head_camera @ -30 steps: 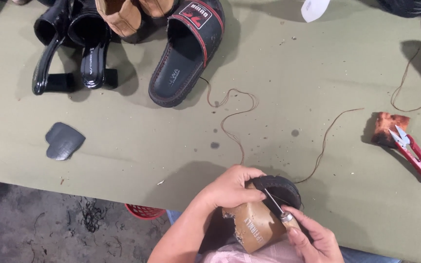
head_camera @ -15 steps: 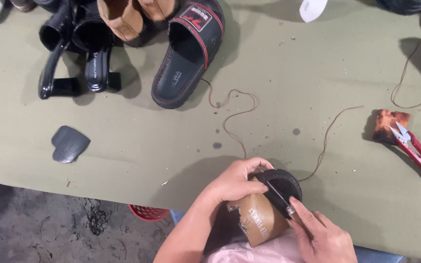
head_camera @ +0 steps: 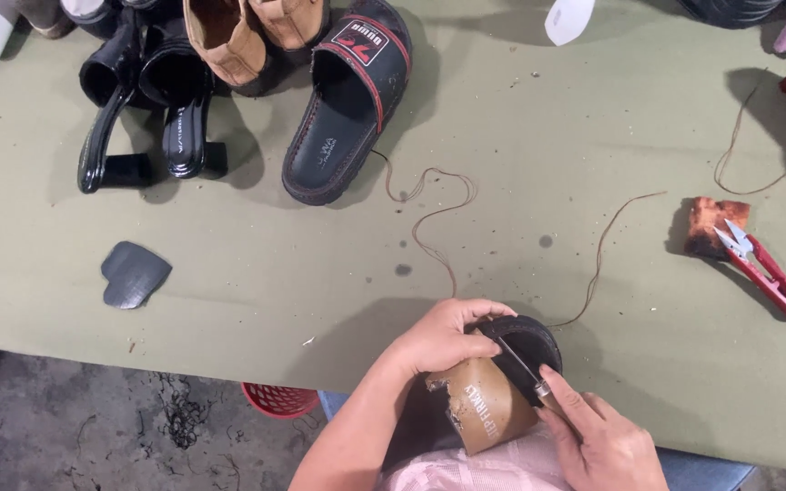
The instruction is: Hand-sewing a sandal strap to the sole using a stitching awl and thread on a repair workbench.
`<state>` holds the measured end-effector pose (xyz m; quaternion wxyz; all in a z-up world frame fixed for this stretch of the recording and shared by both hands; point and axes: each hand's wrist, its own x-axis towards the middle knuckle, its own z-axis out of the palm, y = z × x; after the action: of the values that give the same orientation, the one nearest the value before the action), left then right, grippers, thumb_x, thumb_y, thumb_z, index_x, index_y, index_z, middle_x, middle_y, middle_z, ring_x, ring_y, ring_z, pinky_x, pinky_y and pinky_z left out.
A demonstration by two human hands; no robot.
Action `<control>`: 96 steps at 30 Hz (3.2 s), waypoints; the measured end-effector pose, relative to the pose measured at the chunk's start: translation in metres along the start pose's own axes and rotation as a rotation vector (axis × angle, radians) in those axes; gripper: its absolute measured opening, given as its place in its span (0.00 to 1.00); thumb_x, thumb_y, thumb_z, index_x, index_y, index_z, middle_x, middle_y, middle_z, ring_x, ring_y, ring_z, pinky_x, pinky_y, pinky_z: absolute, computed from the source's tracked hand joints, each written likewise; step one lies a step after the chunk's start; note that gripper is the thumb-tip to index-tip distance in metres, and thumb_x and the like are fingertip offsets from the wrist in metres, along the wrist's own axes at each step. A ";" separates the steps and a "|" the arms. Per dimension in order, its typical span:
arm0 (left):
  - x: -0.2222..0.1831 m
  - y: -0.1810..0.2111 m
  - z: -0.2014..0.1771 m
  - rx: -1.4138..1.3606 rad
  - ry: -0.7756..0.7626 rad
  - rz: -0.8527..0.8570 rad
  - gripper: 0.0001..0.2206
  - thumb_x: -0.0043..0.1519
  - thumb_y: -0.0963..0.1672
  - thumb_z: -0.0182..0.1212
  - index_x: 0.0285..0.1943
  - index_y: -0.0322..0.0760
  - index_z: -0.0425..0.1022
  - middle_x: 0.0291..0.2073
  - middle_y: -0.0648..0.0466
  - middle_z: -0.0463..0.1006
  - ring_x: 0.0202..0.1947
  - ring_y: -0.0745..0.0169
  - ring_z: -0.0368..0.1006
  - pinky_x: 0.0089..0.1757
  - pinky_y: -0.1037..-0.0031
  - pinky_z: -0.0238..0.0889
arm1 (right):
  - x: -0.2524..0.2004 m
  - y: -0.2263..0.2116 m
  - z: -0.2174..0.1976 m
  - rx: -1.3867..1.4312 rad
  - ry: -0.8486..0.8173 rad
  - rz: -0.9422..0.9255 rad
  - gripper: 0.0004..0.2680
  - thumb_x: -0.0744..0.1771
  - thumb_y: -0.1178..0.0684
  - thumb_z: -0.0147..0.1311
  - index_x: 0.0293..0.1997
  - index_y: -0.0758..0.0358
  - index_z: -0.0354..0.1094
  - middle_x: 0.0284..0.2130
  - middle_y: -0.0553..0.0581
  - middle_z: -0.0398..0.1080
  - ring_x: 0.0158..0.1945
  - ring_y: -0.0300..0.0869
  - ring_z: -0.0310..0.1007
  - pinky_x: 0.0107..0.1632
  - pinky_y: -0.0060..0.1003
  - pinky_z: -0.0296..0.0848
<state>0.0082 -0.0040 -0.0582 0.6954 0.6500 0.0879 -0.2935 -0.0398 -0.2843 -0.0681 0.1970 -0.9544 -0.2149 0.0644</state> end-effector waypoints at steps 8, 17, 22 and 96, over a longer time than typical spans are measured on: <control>-0.007 0.017 -0.001 0.013 -0.046 -0.061 0.22 0.55 0.40 0.59 0.60 0.46 0.79 0.52 0.65 0.82 0.53 0.76 0.74 0.58 0.82 0.61 | 0.008 -0.005 -0.009 0.732 -0.298 0.548 0.20 0.64 0.54 0.60 0.65 0.49 0.74 0.46 0.45 0.82 0.47 0.28 0.73 0.55 0.23 0.67; -0.006 0.017 -0.003 0.030 -0.073 -0.062 0.21 0.55 0.40 0.59 0.59 0.48 0.80 0.50 0.65 0.83 0.51 0.76 0.75 0.57 0.81 0.62 | 0.008 0.014 -0.003 1.444 -0.521 0.765 0.20 0.68 0.60 0.49 0.71 0.63 0.69 0.17 0.53 0.48 0.17 0.38 0.42 0.19 0.32 0.41; -0.003 0.011 -0.003 0.029 -0.074 -0.032 0.22 0.55 0.41 0.59 0.60 0.47 0.79 0.52 0.65 0.82 0.54 0.76 0.74 0.59 0.80 0.61 | 0.001 -0.003 -0.006 0.309 -0.185 0.287 0.21 0.62 0.45 0.61 0.64 0.30 0.70 0.42 0.41 0.85 0.40 0.30 0.86 0.50 0.25 0.79; -0.022 0.002 0.045 0.971 0.668 0.689 0.07 0.62 0.42 0.67 0.30 0.45 0.79 0.31 0.60 0.69 0.27 0.60 0.61 0.29 0.74 0.63 | 0.001 0.006 -0.038 1.036 -0.306 0.607 0.20 0.66 0.54 0.56 0.68 0.54 0.75 0.25 0.57 0.66 0.21 0.41 0.52 0.27 0.33 0.60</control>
<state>-0.0207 -0.0410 -0.0395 0.3142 0.9350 -0.0555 0.1548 -0.0288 -0.3020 -0.0353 0.5747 -0.7331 0.0997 0.3497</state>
